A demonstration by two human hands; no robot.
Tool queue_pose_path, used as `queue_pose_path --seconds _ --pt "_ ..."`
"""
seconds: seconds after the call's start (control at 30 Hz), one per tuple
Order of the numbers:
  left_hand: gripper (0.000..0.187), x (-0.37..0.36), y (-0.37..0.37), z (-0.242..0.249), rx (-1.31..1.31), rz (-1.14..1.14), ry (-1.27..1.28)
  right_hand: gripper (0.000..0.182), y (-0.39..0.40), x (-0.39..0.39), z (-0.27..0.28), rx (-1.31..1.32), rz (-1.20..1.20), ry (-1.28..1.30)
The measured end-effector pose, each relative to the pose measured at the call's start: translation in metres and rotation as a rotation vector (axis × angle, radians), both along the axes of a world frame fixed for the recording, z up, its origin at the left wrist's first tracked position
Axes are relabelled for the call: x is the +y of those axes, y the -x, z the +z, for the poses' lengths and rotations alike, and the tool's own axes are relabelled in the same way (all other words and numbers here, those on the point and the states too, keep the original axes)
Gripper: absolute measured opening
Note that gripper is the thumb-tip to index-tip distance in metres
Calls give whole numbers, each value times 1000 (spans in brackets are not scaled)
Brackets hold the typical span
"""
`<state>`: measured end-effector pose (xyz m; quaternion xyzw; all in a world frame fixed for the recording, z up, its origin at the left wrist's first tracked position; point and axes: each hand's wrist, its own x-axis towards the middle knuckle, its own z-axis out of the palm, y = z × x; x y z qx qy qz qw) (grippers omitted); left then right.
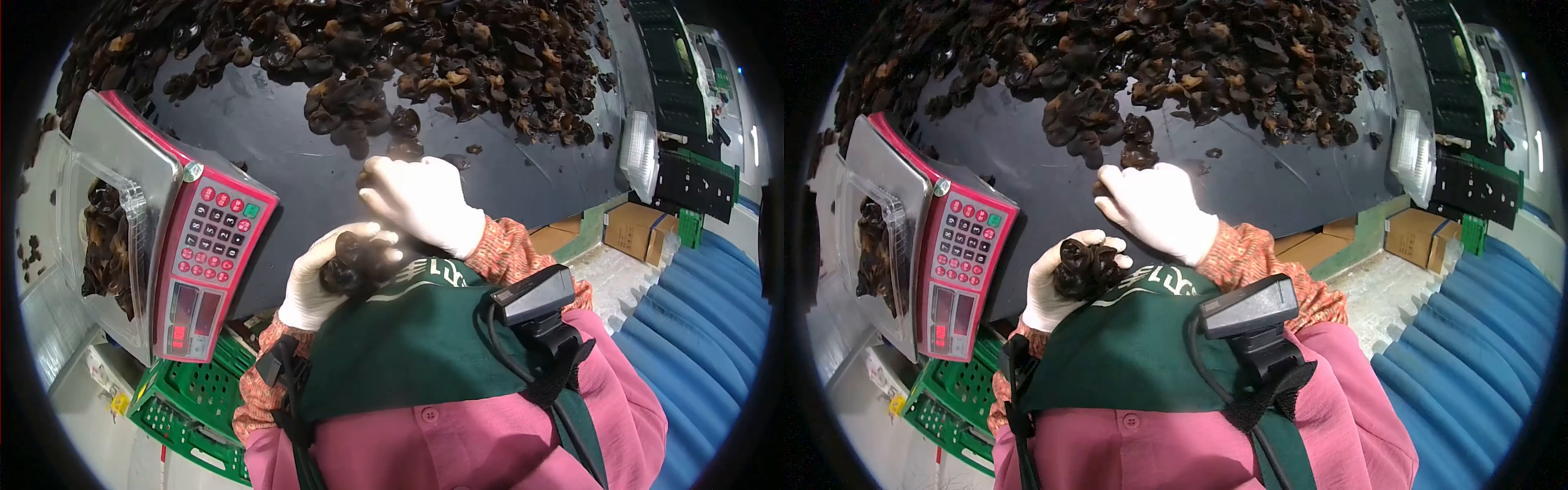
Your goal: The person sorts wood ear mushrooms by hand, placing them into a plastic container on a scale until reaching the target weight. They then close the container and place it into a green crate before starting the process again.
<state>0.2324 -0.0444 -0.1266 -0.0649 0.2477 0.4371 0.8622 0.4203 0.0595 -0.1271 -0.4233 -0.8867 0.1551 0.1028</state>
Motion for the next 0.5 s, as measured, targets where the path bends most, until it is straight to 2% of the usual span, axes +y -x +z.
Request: queue_pose_path --seconds 0.03,0.13,0.27,0.3,0.33,0.4,0.5 --pt "49 0 -1 -1 -2 -1 6 25 4 0 1 -35 -6 -29" --pt "50 -1 0 1 15 -5 16 21 -1 1 12 219 -68 55" --pt "51 -3 -1 0 50 69 34 21 -12 -12 64 477 -165 571" --pt "53 4 -4 8 65 53 73 33 -16 -12 73 387 7 542" --pt "53 9 -4 13 11 43 60 35 -14 -11 78 391 173 435" --pt "54 15 -5 20 -101 20 32 28 -13 -9 86 358 112 627" --pt "50 5 -4 6 -13 30 42 23 -24 -3 53 379 -134 77"
